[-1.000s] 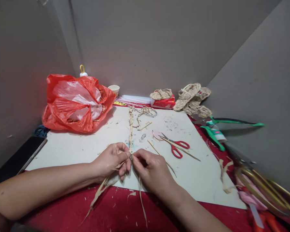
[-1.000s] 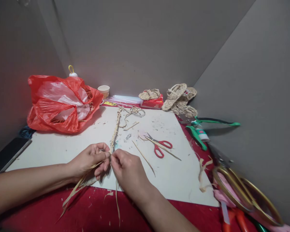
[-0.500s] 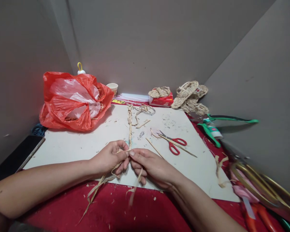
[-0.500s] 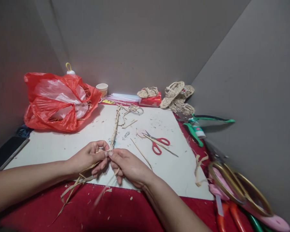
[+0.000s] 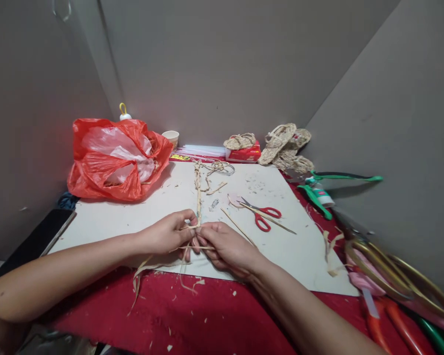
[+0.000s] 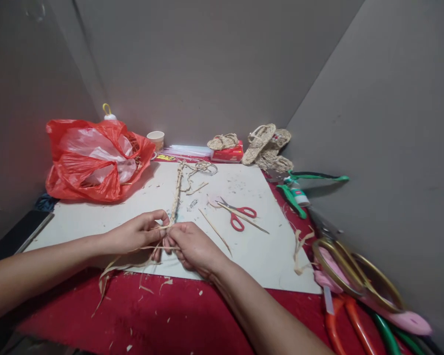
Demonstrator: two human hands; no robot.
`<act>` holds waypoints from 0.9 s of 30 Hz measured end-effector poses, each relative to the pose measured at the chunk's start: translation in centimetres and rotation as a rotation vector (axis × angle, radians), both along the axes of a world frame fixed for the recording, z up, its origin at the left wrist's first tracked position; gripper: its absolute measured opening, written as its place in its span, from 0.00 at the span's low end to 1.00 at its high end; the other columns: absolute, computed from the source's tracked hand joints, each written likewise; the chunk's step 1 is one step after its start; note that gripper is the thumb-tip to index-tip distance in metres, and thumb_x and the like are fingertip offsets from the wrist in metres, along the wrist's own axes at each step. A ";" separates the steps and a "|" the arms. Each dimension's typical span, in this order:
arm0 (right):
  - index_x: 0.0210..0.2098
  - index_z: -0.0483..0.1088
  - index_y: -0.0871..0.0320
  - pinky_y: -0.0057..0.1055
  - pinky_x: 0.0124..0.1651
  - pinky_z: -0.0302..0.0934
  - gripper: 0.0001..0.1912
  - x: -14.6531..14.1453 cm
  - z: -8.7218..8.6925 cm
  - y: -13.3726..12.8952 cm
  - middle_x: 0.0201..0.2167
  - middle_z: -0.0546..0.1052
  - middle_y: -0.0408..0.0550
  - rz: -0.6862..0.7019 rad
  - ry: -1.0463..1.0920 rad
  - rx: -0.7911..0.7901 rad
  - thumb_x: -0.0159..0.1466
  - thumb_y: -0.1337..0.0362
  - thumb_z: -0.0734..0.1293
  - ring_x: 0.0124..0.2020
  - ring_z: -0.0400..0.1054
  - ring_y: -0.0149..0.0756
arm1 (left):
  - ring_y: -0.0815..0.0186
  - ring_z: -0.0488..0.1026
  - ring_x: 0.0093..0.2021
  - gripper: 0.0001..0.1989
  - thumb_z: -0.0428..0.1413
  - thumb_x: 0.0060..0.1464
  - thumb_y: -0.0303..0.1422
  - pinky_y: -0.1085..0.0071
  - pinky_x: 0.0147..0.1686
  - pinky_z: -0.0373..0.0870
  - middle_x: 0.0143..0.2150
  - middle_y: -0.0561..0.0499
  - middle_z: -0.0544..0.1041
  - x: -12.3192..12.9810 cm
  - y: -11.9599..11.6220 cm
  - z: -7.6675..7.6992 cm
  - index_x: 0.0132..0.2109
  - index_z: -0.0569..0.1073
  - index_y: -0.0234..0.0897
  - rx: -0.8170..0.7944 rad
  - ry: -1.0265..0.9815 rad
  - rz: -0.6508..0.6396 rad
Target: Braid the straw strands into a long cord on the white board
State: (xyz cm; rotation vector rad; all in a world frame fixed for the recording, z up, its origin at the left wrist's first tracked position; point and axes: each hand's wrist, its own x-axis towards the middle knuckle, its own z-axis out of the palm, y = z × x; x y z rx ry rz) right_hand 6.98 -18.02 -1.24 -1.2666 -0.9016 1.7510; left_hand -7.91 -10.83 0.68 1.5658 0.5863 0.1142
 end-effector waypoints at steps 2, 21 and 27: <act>0.18 0.56 0.56 0.20 0.12 0.29 0.11 -0.3 -0.2 -0.1 0.07 0.51 0.31 -0.031 -0.030 0.014 0.56 0.64 0.58 0.10 0.34 0.20 | 0.70 0.69 0.24 0.08 0.45 0.58 0.37 0.76 0.24 0.62 0.29 0.52 0.72 -0.1 0.2 1.1 0.37 0.61 0.36 0.202 0.084 -0.058; 0.15 0.51 0.55 0.18 0.11 0.34 0.17 -0.9 0.2 -0.8 0.09 0.51 0.31 -0.118 0.039 0.010 0.53 0.61 0.64 0.10 0.39 0.18 | 0.58 0.74 0.27 0.14 0.49 0.48 0.26 0.69 0.28 0.65 0.28 0.44 0.76 -0.3 -4.8 2.0 0.43 0.69 0.32 1.198 0.582 -0.142; 0.15 0.52 0.57 0.18 0.12 0.35 0.19 -0.9 -0.3 -0.9 0.09 0.52 0.32 -0.090 0.079 0.004 0.55 0.60 0.65 0.11 0.40 0.18 | 0.59 0.74 0.27 0.13 0.43 0.53 0.24 0.70 0.27 0.65 0.25 0.45 0.73 -0.4 -5.9 0.0 0.44 0.68 0.29 1.258 0.575 -0.086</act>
